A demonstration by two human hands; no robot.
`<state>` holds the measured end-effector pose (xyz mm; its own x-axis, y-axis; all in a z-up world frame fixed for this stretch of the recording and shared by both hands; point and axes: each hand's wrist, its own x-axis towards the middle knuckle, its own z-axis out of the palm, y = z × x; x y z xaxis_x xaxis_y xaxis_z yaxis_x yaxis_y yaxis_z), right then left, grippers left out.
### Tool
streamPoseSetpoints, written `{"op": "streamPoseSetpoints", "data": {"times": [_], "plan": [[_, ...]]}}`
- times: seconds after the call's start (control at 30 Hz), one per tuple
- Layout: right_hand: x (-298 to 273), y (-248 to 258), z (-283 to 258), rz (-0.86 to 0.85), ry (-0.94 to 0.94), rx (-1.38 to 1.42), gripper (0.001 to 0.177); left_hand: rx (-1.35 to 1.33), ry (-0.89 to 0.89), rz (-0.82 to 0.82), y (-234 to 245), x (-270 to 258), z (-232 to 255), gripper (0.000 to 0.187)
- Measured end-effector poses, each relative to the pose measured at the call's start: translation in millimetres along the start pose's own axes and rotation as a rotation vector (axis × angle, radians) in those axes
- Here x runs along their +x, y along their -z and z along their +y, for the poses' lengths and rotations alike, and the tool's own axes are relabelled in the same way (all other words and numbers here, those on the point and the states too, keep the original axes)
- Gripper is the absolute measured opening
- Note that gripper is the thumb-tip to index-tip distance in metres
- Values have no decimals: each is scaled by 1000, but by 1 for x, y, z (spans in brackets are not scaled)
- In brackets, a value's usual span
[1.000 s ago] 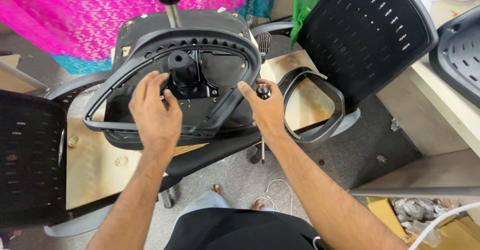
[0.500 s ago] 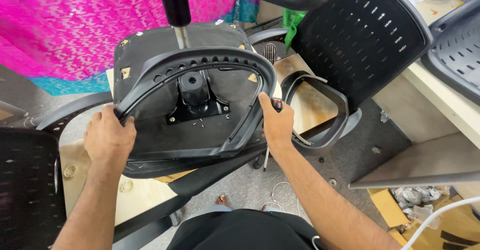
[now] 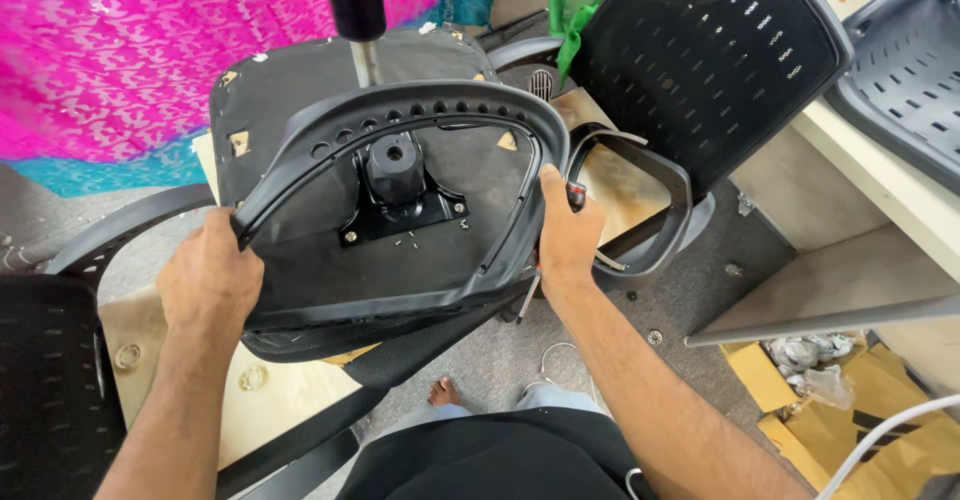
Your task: The person uses a screwdriver to remove screws from the underside of an office chair, detaches the seat base, and sets it aside. The person then removes additional screws from the central mounting plate on the chair frame.
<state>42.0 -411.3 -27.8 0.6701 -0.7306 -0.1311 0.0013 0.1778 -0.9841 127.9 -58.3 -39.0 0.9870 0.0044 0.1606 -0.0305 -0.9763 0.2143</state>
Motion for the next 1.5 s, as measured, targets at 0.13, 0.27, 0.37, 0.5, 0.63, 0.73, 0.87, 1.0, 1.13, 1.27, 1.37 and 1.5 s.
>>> {"op": "streamPoseSetpoints", "data": {"times": [0.13, 0.27, 0.37, 0.5, 0.63, 0.73, 0.87, 1.0, 1.13, 1.27, 1.37, 1.5], "plan": [[8, 7, -2, 14, 35, 51, 35, -16, -46, 70, 16, -6, 14, 40], [17, 16, -5, 48, 39, 139, 31, -36, -20, 62, 34, -10, 37, 44], [25, 29, -7, 65, -3, 212, 28, -134, 29, 42, 40, -15, 52, 46], [41, 54, -10, 68, 21, 251, 24, -265, -108, 30, 43, -15, 68, 65], [63, 83, -17, 57, 29, 213, 22, -353, -63, -171, 45, -20, 100, 71], [81, 101, -24, 7, 26, 211, 25, -363, 29, -241, 56, -28, 127, 72], [114, 126, -33, -76, -14, 302, 32, -331, 69, -220, 64, -40, 174, 78], [151, 157, -46, -74, -65, 267, 44, -362, 141, -276, 56, -51, 223, 76], [179, 186, -53, -158, -104, 287, 47, -490, 274, -350, 36, -61, 273, 72], [200, 214, -56, -147, -47, 225, 43, -702, 437, -465, 13, -66, 317, 66], [216, 234, -56, -91, -1, 132, 44, -823, 461, -538, -4, -66, 341, 63], [237, 258, -48, -25, 72, 58, 44, -893, 564, -681, -26, -65, 362, 48]]}}
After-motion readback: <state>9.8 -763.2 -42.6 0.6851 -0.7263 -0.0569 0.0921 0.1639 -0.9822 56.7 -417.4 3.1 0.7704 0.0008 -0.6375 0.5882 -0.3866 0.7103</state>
